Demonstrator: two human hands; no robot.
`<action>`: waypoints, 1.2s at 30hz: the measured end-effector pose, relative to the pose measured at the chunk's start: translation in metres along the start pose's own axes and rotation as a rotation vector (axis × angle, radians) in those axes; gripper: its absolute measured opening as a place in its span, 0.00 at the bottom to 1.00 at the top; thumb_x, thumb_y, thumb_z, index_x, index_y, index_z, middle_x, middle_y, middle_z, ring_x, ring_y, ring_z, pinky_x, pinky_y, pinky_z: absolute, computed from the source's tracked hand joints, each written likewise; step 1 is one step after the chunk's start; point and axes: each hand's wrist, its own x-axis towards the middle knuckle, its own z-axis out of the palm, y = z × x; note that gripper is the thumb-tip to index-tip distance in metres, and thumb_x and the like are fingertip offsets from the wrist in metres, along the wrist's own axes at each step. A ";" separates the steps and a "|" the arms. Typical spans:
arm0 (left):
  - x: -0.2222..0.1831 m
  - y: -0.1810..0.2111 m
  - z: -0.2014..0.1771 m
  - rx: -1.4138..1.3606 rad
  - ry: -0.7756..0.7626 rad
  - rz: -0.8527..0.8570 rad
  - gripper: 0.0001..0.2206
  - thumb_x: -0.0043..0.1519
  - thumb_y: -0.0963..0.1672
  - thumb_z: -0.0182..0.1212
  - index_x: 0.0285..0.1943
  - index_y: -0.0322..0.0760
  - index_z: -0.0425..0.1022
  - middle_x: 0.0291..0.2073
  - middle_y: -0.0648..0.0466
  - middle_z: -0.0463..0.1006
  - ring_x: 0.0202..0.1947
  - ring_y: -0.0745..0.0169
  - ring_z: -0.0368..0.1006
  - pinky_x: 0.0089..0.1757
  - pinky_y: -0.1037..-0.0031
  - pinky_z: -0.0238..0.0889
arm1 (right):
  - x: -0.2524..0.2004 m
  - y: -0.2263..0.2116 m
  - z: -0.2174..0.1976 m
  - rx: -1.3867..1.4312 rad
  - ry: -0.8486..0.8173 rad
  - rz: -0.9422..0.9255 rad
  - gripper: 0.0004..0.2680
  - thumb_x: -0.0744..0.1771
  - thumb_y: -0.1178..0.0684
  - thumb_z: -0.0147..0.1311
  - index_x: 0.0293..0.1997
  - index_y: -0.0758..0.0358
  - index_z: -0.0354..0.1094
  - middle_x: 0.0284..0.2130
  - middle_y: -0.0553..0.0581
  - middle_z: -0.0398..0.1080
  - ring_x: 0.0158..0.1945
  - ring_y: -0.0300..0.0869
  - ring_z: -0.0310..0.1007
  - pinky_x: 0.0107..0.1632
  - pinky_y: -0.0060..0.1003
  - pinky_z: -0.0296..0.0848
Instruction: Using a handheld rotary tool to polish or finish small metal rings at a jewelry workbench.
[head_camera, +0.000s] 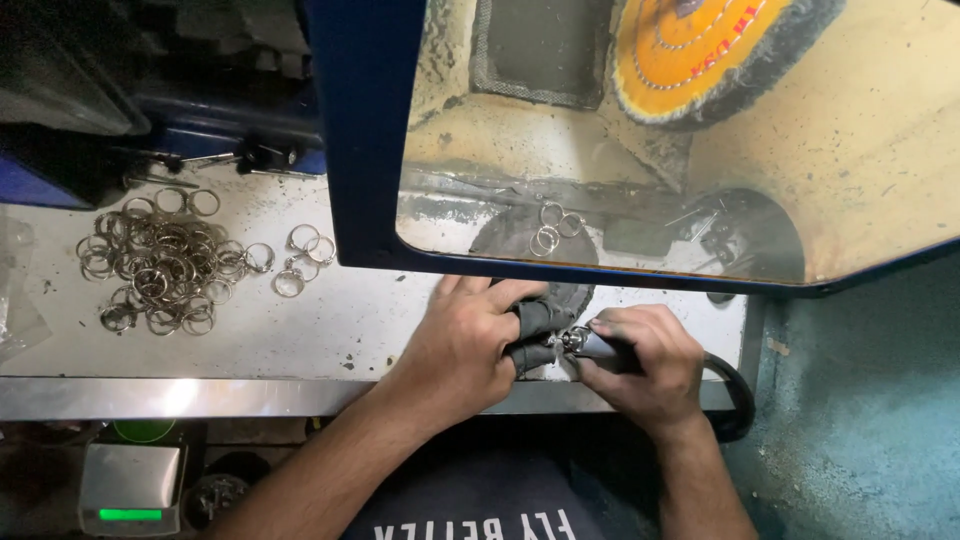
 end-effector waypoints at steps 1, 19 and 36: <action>0.000 0.000 0.000 0.000 0.001 0.001 0.10 0.40 0.34 0.57 0.29 0.30 0.81 0.57 0.55 0.79 0.37 0.49 0.69 0.40 0.58 0.58 | 0.001 0.000 -0.001 -0.001 0.000 -0.001 0.16 0.58 0.56 0.70 0.46 0.59 0.70 0.40 0.56 0.78 0.42 0.49 0.78 0.48 0.42 0.75; 0.002 0.008 -0.002 -0.035 0.089 -0.048 0.13 0.38 0.30 0.56 0.25 0.30 0.83 0.43 0.52 0.83 0.45 0.46 0.69 0.49 0.56 0.56 | 0.003 0.000 0.006 -0.021 0.100 0.004 0.11 0.60 0.47 0.73 0.39 0.56 0.76 0.34 0.50 0.79 0.37 0.47 0.75 0.42 0.39 0.76; 0.001 0.008 -0.005 -0.063 0.071 -0.033 0.12 0.40 0.31 0.57 0.28 0.29 0.83 0.44 0.52 0.82 0.47 0.43 0.69 0.51 0.54 0.57 | 0.003 0.001 0.005 0.013 0.098 -0.013 0.13 0.59 0.45 0.73 0.39 0.58 0.78 0.33 0.55 0.79 0.35 0.50 0.74 0.40 0.43 0.76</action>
